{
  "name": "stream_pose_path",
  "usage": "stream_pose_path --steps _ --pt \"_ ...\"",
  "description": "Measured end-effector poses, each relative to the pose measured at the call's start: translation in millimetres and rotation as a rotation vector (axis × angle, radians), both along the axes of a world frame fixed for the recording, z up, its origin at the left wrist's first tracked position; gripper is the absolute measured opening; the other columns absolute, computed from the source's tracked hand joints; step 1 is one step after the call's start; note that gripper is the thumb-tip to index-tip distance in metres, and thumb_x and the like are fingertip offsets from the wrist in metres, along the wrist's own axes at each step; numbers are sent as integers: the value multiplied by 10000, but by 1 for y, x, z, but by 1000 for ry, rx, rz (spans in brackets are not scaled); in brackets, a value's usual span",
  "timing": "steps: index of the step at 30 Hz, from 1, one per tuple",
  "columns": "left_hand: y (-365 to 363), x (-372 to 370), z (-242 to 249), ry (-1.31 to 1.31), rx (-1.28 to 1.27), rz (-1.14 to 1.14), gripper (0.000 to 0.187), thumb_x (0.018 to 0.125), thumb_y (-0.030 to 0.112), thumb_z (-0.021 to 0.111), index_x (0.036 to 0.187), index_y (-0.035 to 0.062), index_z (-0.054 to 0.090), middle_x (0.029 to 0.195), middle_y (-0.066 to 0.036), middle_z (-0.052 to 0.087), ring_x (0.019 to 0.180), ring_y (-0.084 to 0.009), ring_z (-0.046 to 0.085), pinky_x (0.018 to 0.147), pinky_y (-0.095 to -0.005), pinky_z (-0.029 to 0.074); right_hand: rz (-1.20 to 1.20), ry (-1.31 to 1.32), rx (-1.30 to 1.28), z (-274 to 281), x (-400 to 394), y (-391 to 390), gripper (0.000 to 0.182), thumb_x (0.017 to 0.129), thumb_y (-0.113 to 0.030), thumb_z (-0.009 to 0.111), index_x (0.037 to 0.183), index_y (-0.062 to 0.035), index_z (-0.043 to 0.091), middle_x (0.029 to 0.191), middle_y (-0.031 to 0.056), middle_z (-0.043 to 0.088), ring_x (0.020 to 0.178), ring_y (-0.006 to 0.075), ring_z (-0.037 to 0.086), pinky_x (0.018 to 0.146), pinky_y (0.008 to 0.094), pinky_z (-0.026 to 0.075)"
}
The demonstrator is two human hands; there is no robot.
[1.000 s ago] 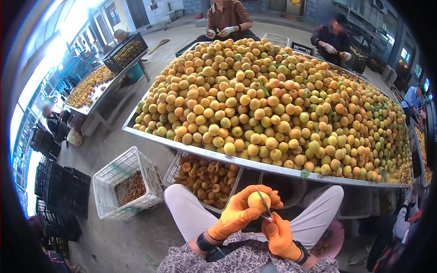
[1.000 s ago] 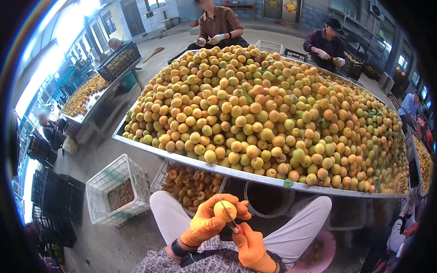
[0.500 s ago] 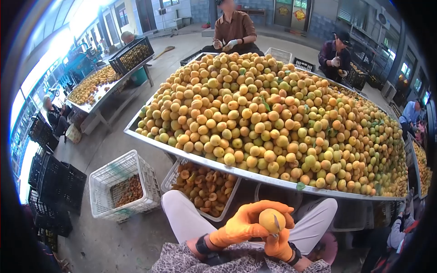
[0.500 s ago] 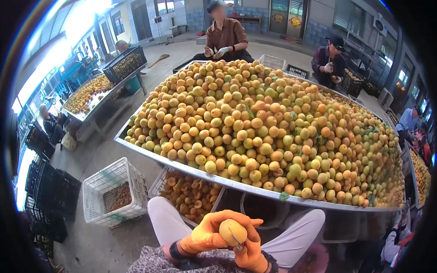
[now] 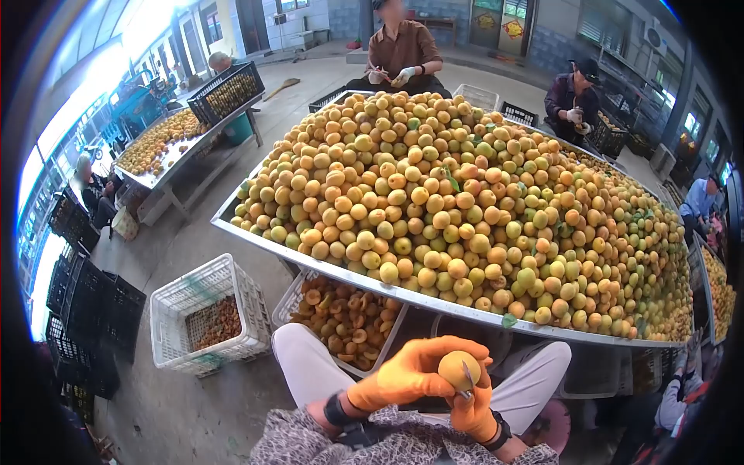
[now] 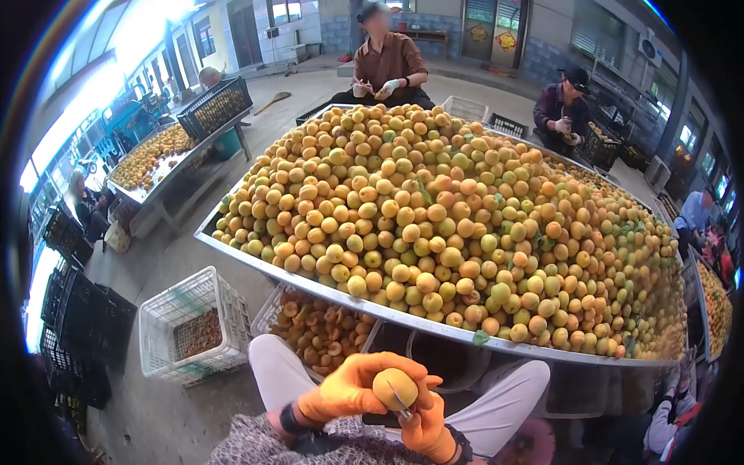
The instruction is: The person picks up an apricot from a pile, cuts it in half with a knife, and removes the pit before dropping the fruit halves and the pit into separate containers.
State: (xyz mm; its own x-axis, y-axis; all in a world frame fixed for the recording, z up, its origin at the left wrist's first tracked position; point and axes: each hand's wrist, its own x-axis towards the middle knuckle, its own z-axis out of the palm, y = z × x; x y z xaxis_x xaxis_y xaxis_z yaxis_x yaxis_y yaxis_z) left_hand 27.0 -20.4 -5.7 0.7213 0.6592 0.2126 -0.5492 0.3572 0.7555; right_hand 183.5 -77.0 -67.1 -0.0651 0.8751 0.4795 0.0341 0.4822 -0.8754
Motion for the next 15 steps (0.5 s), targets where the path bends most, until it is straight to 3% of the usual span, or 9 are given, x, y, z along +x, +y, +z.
stream_pose_path --steps 3,5,6,7,9,10,12,15 --pt "-1 -9 1 89 -26 49 699 741 308 820 1269 -61 548 1110 -184 655 1159 -282 576 1019 -396 434 90 -143 -95 1 16 -4 572 993 -484 404 1088 55 567 598 33 504 507 148 496 519 272 404" --pt "12 -21 6 244 306 135 654 727 275 829 1245 -36 579 1155 -195 643 1159 -291 589 994 -384 450 137 -154 -162 17 22 -5 557 991 -494 412 1020 38 574 598 39 498 507 157 484 507 288 388" --pt "27 -27 13 408 716 212 619 708 220 844 1228 -8 597 1182 -208 629 1159 -300 597 956 -378 474 175 -197 -224 19 27 -2 544 989 -493 423 976 30 572 598 45 497 506 161 478 502 295 381" --pt "32 -31 25 583 826 140 617 692 186 857 1223 8 599 1188 -230 616 1159 -317 597 925 -382 490 212 -239 -288 20 31 -2 535 988 -492 433 932 22 571 598 51 496 504 166 471 497 303 374" --pt "45 -35 26 655 1006 52 592 765 113 790 1289 14 531 1147 -134 614 1004 -274 635 833 -354 513 230 -234 -330 9 32 -1 522 985 -483 445 872 13 559 600 59 500 512 170 476 497 309 371" --pt "43 -31 20 655 1012 48 592 765 113 790 1289 14 531 1147 -134 614 1004 -274 635 833 -354 513 197 -183 -277 2 29 -3 505 985 -468 451 866 11 557 599 59 500 514 169 475 497 308 371" --pt "26 -15 1 177 74 -75 665 717 202 856 1261 -37 558 1250 -180 601 1180 -295 582 989 -375 459 160 -128 -215 -2 17 -3 489 985 -452 458 859 10 556 598 60 500 516 168 474 497 307 370" --pt "-2 4 -15 41 -240 -42 833 712 357 851 1330 -59 479 1246 -187 591 1178 -261 575 1040 -365 435 27 44 -61 -1 6 -1 464 984 -429 463 816 -3 537 593 66 495 506 185 468 493 312 368"
